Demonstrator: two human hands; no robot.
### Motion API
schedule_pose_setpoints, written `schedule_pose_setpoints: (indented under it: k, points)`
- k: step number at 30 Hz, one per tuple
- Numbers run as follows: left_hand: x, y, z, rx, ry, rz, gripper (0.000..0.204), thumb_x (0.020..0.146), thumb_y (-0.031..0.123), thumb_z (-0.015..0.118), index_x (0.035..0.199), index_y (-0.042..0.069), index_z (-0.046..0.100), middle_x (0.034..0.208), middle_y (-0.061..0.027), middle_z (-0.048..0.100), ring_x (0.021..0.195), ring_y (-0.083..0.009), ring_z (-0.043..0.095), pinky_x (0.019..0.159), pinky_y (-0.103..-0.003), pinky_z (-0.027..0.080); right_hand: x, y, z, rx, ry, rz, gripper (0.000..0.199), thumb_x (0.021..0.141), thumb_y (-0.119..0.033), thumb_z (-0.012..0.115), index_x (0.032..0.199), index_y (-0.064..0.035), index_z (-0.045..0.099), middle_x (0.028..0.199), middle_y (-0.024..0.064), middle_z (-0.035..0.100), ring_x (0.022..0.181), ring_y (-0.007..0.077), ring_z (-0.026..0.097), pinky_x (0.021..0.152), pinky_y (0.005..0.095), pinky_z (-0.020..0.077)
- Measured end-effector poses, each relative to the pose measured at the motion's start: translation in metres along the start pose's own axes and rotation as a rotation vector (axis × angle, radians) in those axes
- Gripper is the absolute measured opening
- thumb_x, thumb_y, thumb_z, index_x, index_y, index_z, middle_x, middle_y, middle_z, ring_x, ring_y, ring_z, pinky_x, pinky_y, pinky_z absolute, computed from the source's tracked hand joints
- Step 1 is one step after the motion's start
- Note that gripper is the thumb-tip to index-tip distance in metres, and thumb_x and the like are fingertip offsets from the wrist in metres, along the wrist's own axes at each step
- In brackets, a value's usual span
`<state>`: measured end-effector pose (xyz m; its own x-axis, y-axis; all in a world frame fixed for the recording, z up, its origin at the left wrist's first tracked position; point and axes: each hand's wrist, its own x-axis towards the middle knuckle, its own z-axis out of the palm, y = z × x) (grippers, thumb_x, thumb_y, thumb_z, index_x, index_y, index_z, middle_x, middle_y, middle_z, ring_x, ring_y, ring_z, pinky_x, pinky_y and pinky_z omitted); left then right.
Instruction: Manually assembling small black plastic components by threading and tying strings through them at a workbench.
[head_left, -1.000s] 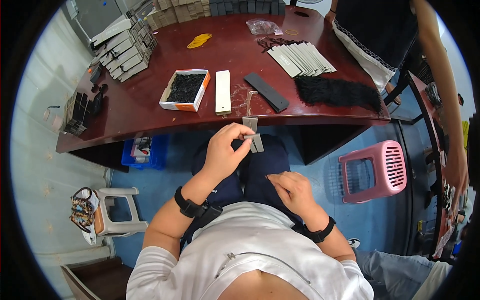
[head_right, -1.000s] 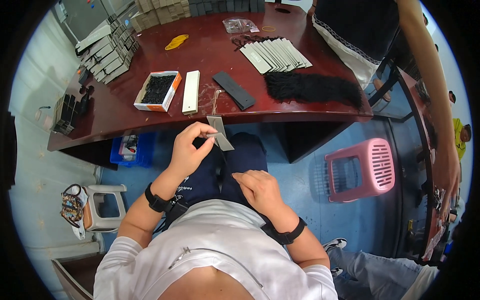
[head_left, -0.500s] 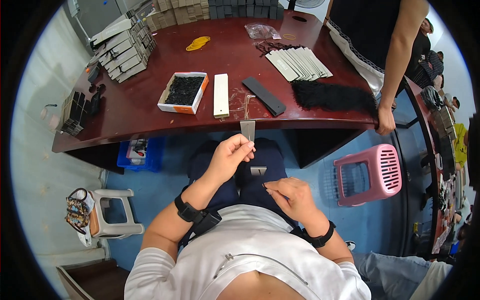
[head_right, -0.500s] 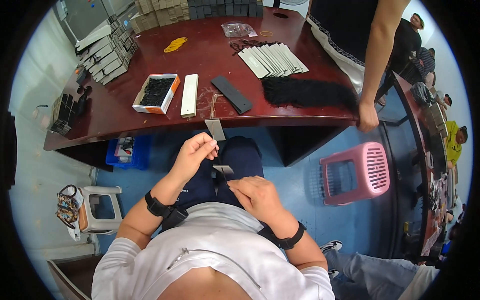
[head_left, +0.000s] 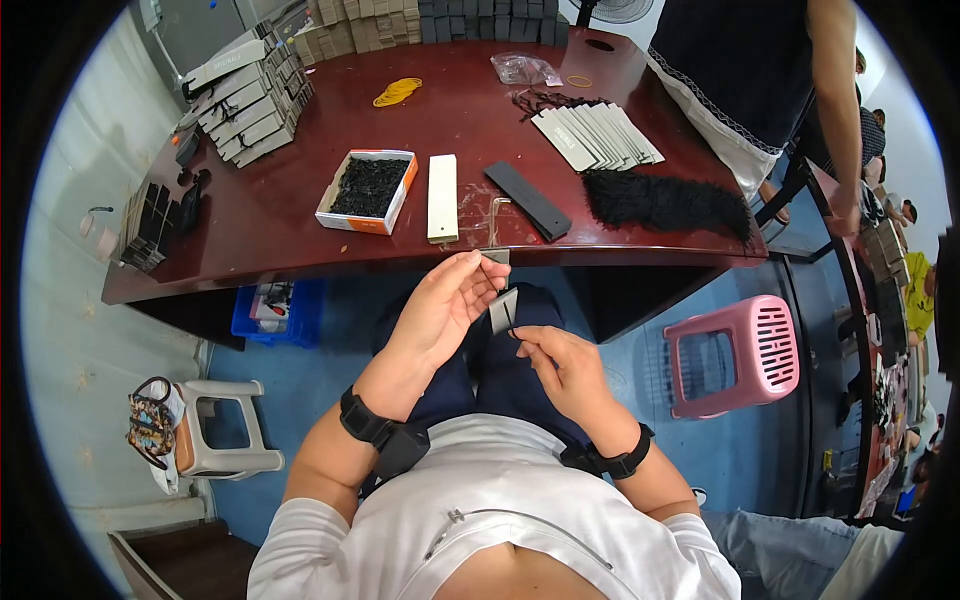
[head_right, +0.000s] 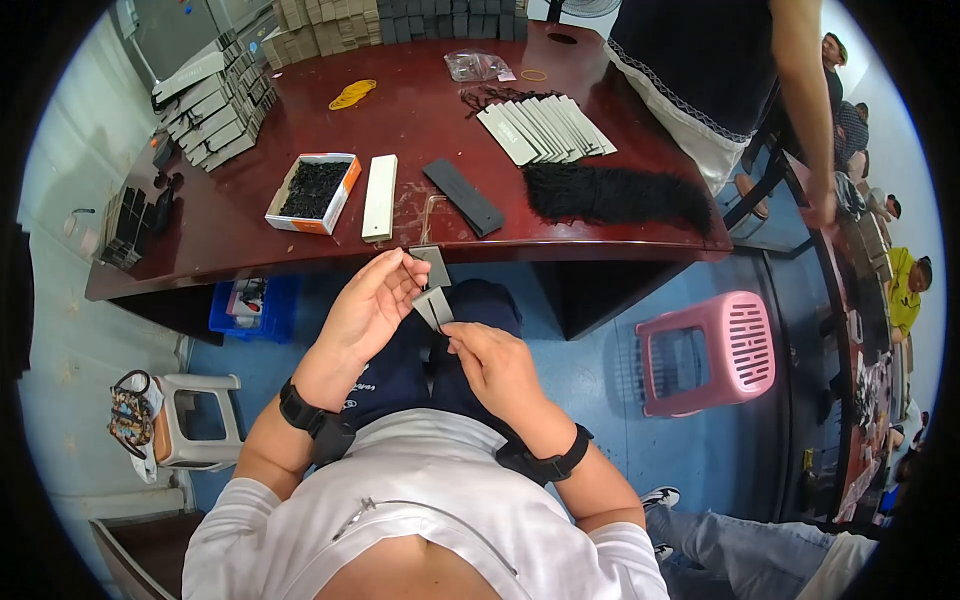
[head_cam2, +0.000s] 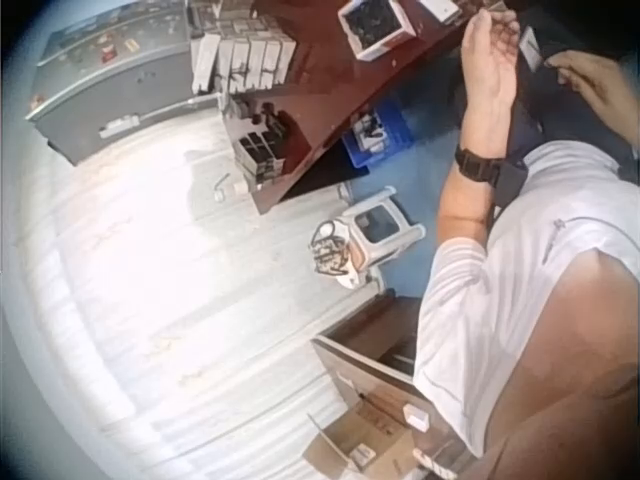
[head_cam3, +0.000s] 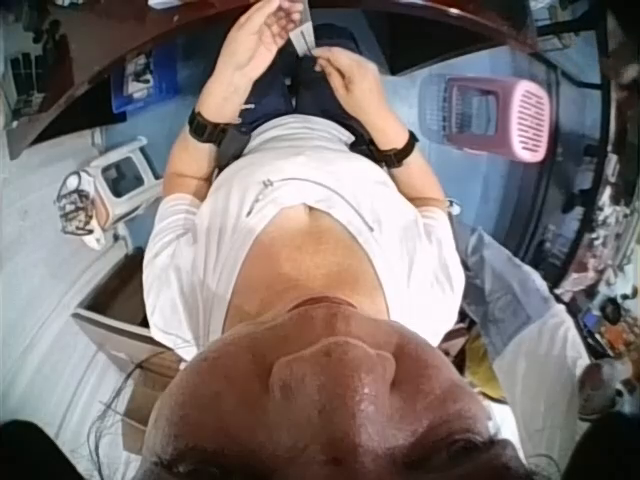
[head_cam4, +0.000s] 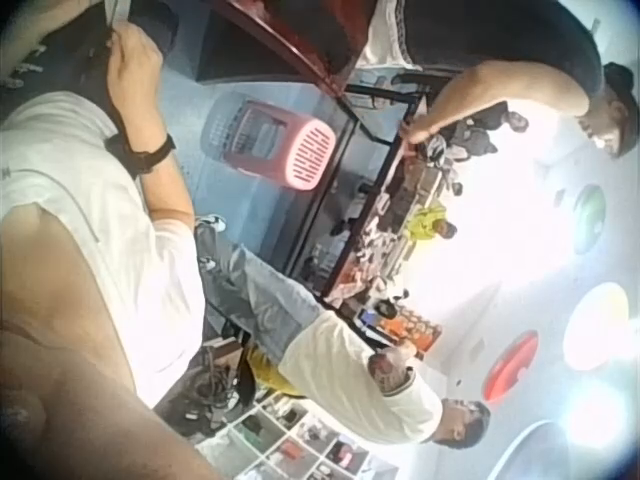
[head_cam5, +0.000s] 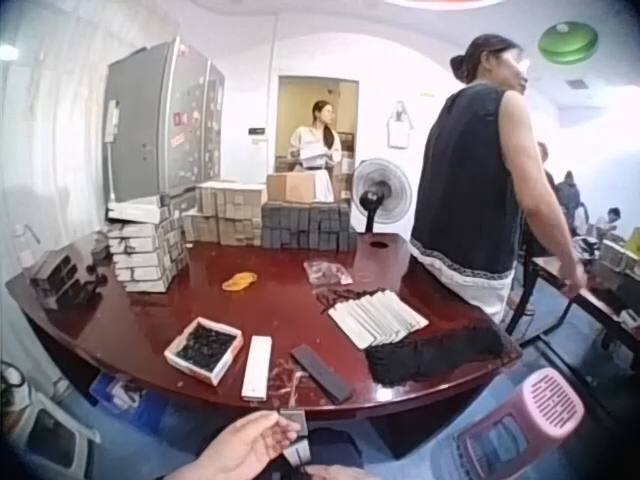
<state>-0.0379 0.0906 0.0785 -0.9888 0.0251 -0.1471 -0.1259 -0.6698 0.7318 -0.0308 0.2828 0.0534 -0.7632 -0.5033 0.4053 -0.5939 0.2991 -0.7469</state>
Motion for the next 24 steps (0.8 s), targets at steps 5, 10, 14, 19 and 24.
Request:
schedule_pose_setpoints:
  k: [5,10,14,19,24]
  points:
    - [-0.017,-0.004,-0.021,-0.038,-0.27,-0.155,0.017,0.095,0.016,0.049,0.102,0.004,0.059,0.119,-0.0145,0.06,0.085,-0.0096,0.059,0.078,-0.023,0.048,-0.012,-0.008,-0.013,-0.001,-0.024,0.083,0.02,0.083,0.002,0.056,0.101,-0.0038,0.06,0.08,0.0108,0.065,0.076,0.0283,0.064,0.068,0.0346,0.0501]
    - [-0.03,-0.021,-0.022,0.161,-0.309,-0.267,0.03,0.092,0.011,0.055,0.119,-0.001,0.055,0.116,-0.0112,0.061,0.086,-0.0096,0.061,0.078,-0.023,0.049,-0.001,-0.03,-0.029,-0.28,0.032,-0.128,0.016,0.078,-0.001,0.062,0.093,-0.0056,0.061,0.078,0.0076,0.063,0.071,0.0256,0.061,0.064,0.0349,0.0462]
    - [-0.031,-0.024,-0.016,0.177,-0.345,-0.35,0.032,0.092,0.009,0.056,0.122,0.001,0.055,0.106,-0.0049,0.063,0.091,-0.0105,0.062,0.081,-0.025,0.051,0.005,-0.029,-0.019,-0.419,0.049,-0.322,0.02,0.07,-0.003,0.065,0.089,-0.0065,0.062,0.083,0.0055,0.061,0.072,0.0226,0.058,0.066,0.0333,0.0444]
    - [-0.034,-0.025,-0.02,0.259,-0.404,-0.327,0.027,0.092,0.009,0.056,0.117,0.0,0.056,0.099,-0.0058,0.064,0.086,-0.0098,0.061,0.077,-0.023,0.05,-0.002,-0.026,-0.013,-0.214,0.107,-0.253,0.025,0.07,0.001,0.065,0.094,-0.004,0.065,0.086,0.0074,0.061,0.076,0.0235,0.058,0.068,0.0324,0.0461]
    - [-0.034,-0.025,-0.015,-0.065,-0.44,-0.342,0.017,0.094,0.011,0.051,0.109,0.003,0.055,0.081,-0.005,0.059,0.072,-0.0109,0.058,0.067,-0.022,0.048,-0.005,0.005,-0.013,0.339,-0.033,-0.025,0.036,0.083,-0.017,0.066,0.114,0.0,0.058,0.108,0.0127,0.06,0.098,0.0212,0.057,0.086,0.0315,0.0443]
